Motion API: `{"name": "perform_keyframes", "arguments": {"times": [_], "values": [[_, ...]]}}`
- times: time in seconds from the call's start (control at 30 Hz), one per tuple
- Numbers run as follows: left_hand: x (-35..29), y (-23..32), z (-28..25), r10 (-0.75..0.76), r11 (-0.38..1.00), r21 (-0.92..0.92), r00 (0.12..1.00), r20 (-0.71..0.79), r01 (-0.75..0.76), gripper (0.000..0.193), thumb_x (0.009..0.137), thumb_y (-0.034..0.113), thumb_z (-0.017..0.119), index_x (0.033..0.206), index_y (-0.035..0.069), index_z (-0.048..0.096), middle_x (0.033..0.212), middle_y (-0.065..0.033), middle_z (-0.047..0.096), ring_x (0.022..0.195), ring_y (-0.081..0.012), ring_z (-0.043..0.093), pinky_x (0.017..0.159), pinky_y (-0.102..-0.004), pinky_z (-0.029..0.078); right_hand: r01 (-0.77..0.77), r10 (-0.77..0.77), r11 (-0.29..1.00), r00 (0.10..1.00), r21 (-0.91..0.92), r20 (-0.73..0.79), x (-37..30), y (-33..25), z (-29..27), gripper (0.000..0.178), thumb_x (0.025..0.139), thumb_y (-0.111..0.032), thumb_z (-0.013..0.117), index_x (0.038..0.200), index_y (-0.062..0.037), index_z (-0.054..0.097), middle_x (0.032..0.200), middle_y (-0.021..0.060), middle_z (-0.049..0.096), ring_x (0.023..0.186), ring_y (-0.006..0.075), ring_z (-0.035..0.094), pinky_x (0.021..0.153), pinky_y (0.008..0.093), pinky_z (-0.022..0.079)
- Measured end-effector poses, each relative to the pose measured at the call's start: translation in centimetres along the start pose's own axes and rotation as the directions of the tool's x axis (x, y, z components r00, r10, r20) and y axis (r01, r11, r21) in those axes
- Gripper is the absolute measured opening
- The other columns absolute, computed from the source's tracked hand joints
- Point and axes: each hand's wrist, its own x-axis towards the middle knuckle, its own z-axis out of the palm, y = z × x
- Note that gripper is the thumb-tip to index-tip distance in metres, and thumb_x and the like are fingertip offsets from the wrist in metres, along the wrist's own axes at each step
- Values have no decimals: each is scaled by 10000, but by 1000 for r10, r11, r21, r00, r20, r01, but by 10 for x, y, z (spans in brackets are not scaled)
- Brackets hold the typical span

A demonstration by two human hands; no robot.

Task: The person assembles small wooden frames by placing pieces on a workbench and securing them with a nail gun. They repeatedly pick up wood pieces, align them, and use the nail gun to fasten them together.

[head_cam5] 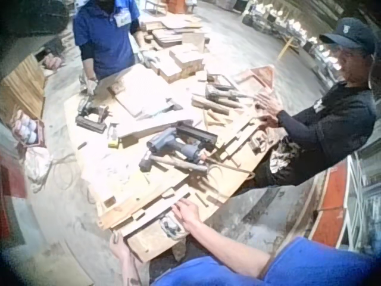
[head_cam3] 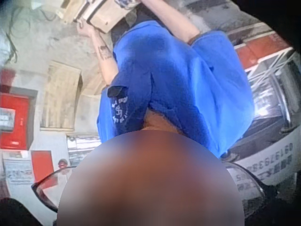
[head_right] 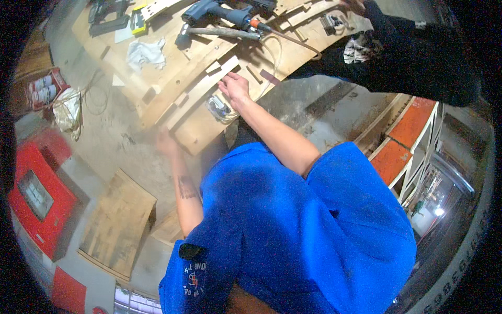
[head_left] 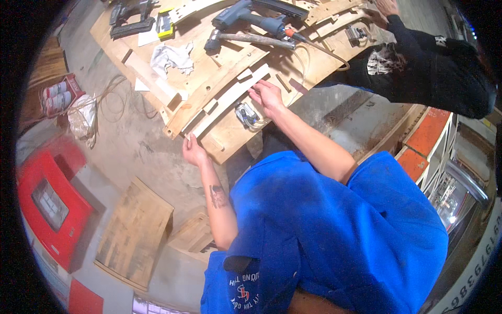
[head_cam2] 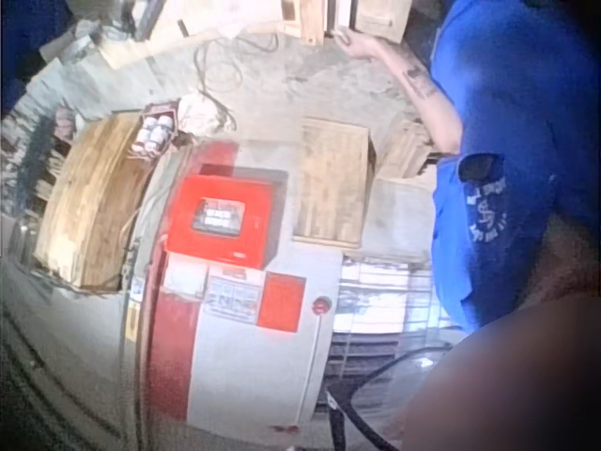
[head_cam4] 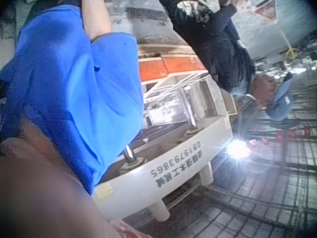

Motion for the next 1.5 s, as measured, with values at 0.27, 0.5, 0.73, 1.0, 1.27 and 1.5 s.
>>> {"name": "perform_keyframes", "arguments": {"times": [0.27,0.5,0.73,1.0,1.27,1.5], "values": [[-4,6,9,55,970,240,996,-71,-36,430,913,150,839,1240,-99,711,1149,-203,772,980,-236,739,901,-356,563,-24,22,994,999,105,27,16,-14,-1,207,961,21,595,1138,113,652,1122,186,688,1011,277,728,888,341,658],[-11,18,32,50,980,194,998,-40,-41,406,895,91,839,1206,-134,706,1055,-194,772,889,-213,736,796,-338,614,6,2,990,998,141,-60,26,-38,-8,264,952,-24,623,1151,143,577,1137,215,617,994,324,714,912,369,660],[-7,7,28,114,982,154,993,-8,-111,466,877,155,865,1225,-118,718,1060,-189,779,869,-221,726,813,-336,582,-14,9,993,999,120,38,22,-39,-14,288,977,-79,629,1171,125,571,1160,201,602,1045,316,710,918,372,656],[0,-1,27,147,984,109,989,-22,-144,508,862,260,875,1217,-78,740,1077,-192,795,924,-249,755,874,-368,573,608,-601,654,779,-449,180,-25,-72,-31,302,980,-43,568,1249,-21,705,1352,127,666,977,201,756,828,289,615],[-9,9,21,152,972,186,988,-33,-143,507,850,284,884,1190,-71,756,1074,-190,797,930,-257,762,863,-375,579,714,-683,147,573,-684,452,-7,-141,-11,270,906,-254,629,1119,-167,770,1556,162,544,1292,364,631,1108,392,477],[-12,16,22,91,966,247,993,-74,-70,464,866,265,871,1180,-60,766,994,-173,808,841,-211,749,812,-350,565,706,-681,246,613,-665,400,3,-140,-16,255,857,-253,674,1067,-182,800,1519,177,574,904,279,762,868,367,572]]}}
